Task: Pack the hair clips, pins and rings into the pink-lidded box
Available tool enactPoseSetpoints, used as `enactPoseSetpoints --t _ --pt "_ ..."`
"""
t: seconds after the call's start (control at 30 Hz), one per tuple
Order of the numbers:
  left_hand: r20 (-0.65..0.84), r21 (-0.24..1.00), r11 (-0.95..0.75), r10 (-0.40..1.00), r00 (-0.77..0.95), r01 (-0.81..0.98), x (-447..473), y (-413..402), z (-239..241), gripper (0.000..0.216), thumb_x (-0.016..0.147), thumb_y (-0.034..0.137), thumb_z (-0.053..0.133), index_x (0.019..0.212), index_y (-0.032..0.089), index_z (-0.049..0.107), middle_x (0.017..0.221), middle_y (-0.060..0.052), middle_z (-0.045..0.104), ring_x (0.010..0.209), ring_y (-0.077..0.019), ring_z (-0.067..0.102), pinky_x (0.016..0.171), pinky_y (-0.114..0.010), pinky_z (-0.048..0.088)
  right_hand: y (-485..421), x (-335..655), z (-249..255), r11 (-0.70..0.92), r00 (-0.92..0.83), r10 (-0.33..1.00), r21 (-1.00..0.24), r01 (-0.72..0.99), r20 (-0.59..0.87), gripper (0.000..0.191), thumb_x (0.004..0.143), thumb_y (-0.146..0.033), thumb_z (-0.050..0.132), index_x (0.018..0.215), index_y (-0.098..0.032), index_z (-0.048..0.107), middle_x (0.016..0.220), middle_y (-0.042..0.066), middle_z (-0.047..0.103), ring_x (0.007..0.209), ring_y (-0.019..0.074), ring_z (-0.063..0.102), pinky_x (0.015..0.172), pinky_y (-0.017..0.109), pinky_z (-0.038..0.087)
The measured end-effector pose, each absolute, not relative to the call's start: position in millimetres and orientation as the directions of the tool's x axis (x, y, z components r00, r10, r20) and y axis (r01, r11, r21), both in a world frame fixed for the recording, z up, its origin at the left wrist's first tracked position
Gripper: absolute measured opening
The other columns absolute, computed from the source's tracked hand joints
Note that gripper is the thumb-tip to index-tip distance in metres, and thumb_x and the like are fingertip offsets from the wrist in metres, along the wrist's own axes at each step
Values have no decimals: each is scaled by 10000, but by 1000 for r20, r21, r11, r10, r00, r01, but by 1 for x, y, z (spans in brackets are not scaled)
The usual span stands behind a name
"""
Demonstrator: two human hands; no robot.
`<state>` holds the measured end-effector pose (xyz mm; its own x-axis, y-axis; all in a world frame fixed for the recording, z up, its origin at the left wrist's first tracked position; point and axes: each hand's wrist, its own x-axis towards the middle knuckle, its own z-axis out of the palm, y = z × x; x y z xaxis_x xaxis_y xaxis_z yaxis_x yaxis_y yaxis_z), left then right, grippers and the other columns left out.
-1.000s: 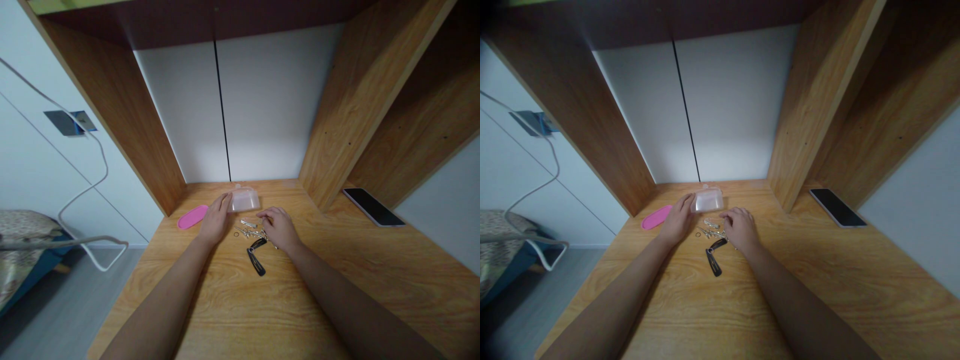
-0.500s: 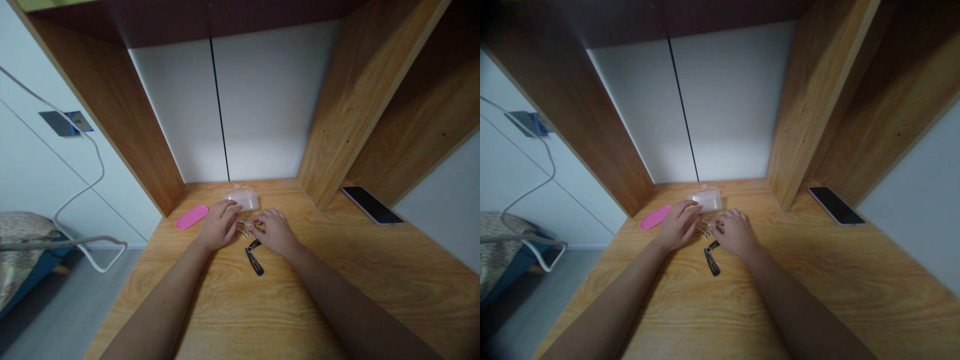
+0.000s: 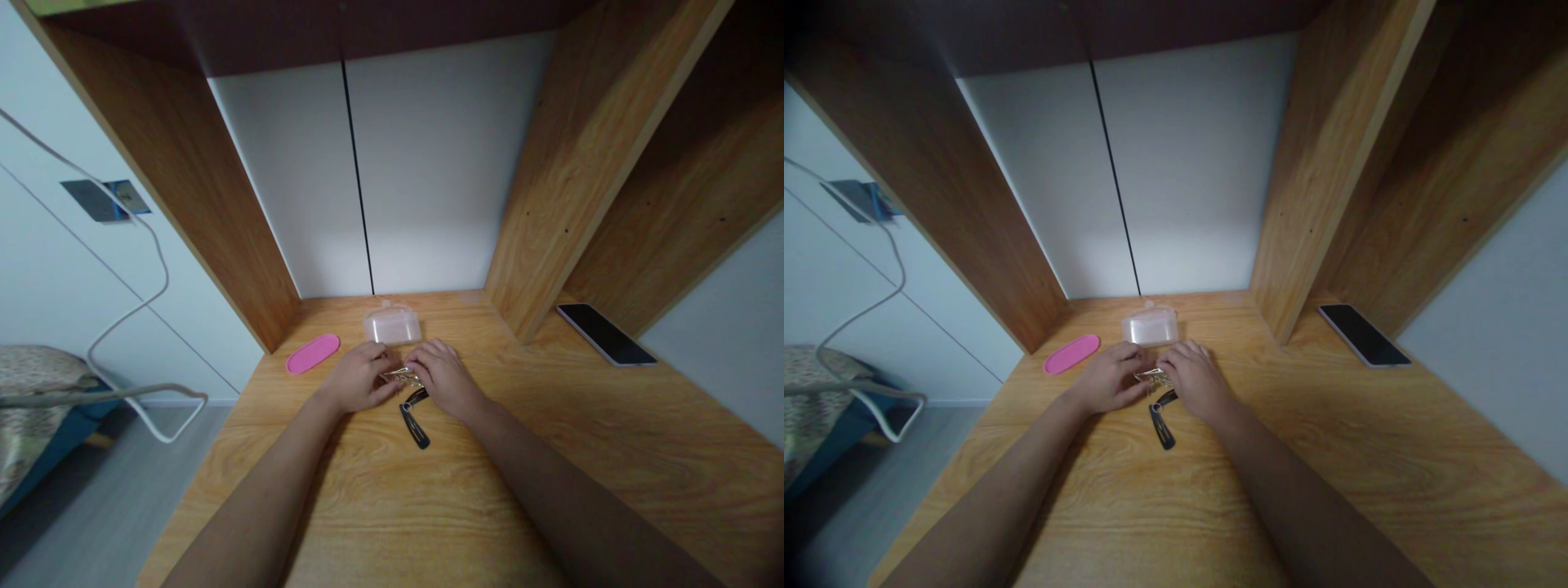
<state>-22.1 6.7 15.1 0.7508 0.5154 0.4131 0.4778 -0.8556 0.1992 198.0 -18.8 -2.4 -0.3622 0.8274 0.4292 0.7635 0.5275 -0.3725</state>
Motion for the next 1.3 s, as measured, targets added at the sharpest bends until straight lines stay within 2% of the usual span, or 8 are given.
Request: enactPoseSetpoints --t 0.13,0.27,0.47,0.63,0.9,1.03,1.17,1.3 --pt "437 192 -846 527 729 497 -22 7 15 279 995 330 467 1043 183 699 997 -116 669 942 -229 614 854 -364 503 -21 196 0 587 -367 788 -423 690 495 112 996 -271 555 980 -242 661 963 33 706 988 210 589 883 360 407" --pt "506 212 -797 584 635 565 -26 8 15 258 1002 325 448 958 174 653 886 -105 666 849 -230 592 775 -362 474 -25 196 2 514 -215 815 -499 697 539 179 929 -301 646 1087 -222 616 1024 58 681 992 230 591 888 373 430" --pt "583 341 -685 692 427 644 -31 11 5 264 1027 301 356 831 199 500 718 -36 571 667 -183 537 616 -303 389 -29 191 1 539 -332 821 -440 719 463 174 785 -385 804 842 -265 692 1064 37 640 1059 248 555 936 416 412" --pt "594 387 -679 702 394 624 -33 11 1 254 1005 338 397 784 220 437 646 7 514 597 -162 503 565 -282 334 -29 188 -5 522 -338 834 -429 737 435 76 788 -280 790 848 -291 744 1111 42 623 1107 254 539 963 445 400" --pt "586 395 -690 698 412 607 -29 11 2 311 1036 299 316 784 211 476 699 -28 561 644 -177 543 622 -298 398 -27 191 -3 569 -385 808 -423 705 446 83 834 -187 723 864 -262 705 1100 31 652 1111 237 549 966 424 405" --pt "580 396 -690 699 418 606 -27 11 2 288 1037 297 348 877 192 563 789 -62 632 737 -195 598 690 -316 451 -26 190 -4 575 -388 802 -415 705 453 78 840 -213 730 888 -268 703 1116 31 653 1123 240 542 965 423 407" --pt "588 398 -693 695 413 601 -26 12 2 258 1031 291 385 1015 177 616 930 -103 681 878 -222 628 801 -351 487 -26 191 -6 561 -384 810 -393 729 444 163 862 -271 727 1024 -298 724 1172 48 639 1152 253 526 970 440 404" --pt "589 413 -692 698 406 592 -26 13 2 251 1025 281 411 1062 176 636 968 -105 704 908 -227 637 827 -361 500 -27 192 -6 572 -413 805 -374 731 425 102 900 -295 697 986 -326 745 1205 46 636 1183 265 515 972 453 391"
